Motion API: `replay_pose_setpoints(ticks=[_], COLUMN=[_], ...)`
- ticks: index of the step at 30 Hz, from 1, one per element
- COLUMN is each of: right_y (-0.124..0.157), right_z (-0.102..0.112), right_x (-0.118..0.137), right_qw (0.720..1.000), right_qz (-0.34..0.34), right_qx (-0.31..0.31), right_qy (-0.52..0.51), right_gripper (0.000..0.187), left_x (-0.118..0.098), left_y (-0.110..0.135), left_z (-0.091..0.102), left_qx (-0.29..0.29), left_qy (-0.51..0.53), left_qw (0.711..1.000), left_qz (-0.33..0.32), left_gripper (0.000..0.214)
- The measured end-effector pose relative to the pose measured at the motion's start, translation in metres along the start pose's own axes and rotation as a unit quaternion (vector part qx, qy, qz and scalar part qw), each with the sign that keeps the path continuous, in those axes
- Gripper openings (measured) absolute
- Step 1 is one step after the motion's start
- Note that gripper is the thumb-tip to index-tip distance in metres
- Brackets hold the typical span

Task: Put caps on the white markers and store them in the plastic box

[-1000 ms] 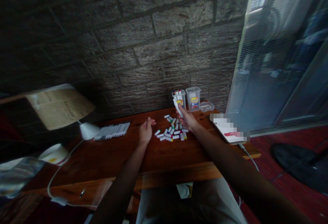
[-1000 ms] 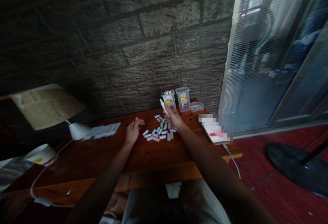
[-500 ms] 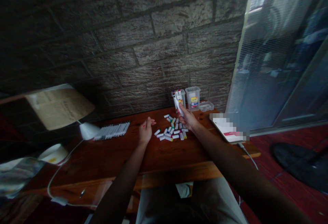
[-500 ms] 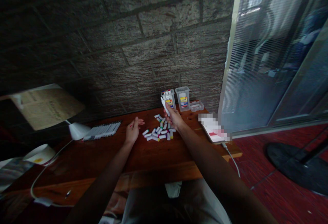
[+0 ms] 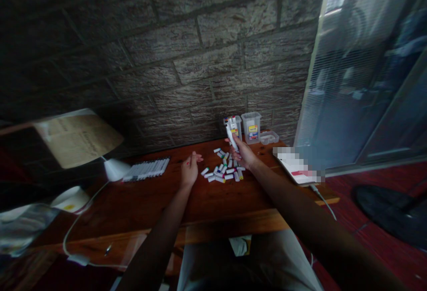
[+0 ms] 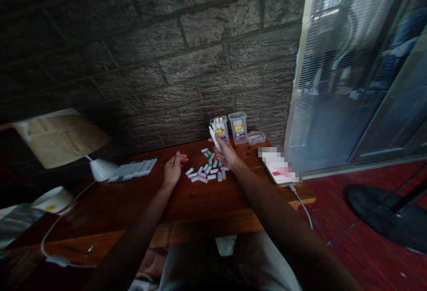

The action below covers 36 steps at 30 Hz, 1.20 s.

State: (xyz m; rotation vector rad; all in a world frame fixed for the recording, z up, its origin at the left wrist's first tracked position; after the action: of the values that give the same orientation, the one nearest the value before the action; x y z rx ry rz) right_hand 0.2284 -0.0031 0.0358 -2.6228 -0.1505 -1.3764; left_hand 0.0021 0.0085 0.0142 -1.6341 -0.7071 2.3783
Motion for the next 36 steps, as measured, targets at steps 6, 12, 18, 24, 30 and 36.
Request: replay_pose_setpoints(ticks=[6,12,18,24,30,36], right_y=[0.0014,0.0027,0.0036,0.0052,0.0049,0.0014], right_z=[-0.0013,-0.0006,-0.0012,-0.0018,-0.0016,0.0017], right_x=[0.0007,0.0029,0.0004,0.0027,0.0023,-0.0004], right_qw=[1.000,0.999,0.998,0.997,0.998,0.999], right_qz=[0.001,0.014,-0.008,-0.007,-0.009,-0.004], right_qx=[-0.008,-0.026,-0.035,-0.044,-0.039,-0.034], right_qy=[0.004,0.016,0.053,0.056,0.052,0.042], right_gripper=[0.053,0.055,0.053,0.054,0.051,0.050], left_x=[-0.0012,-0.0030,-0.0029,-0.0019,-0.0020,-0.0024], left_y=[0.0009,0.0021,0.0020,0.0012,0.0012,0.0012], left_z=[-0.0006,-0.0002,-0.0002,-0.0007,-0.0007,-0.0006], left_qx=[0.000,-0.007,-0.010,-0.006,-0.007,-0.007], left_qy=[0.000,0.005,0.007,0.002,0.001,0.003], left_qw=[1.000,1.000,1.000,1.000,1.000,1.000], left_qz=[0.004,0.004,0.007,0.006,0.003,0.004], left_gripper=[0.056,0.056,0.058,0.058,0.057,0.056])
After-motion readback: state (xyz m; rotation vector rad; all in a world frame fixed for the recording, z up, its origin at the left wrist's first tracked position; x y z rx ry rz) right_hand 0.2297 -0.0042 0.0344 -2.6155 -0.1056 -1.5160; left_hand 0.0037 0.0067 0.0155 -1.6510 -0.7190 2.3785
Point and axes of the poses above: each hand's wrist, its own y-axis away from the middle knuckle, its own z-axis out of the back of the hand, x = y × z, the point moved 5 cm from there along -y, towards the middle knuckle
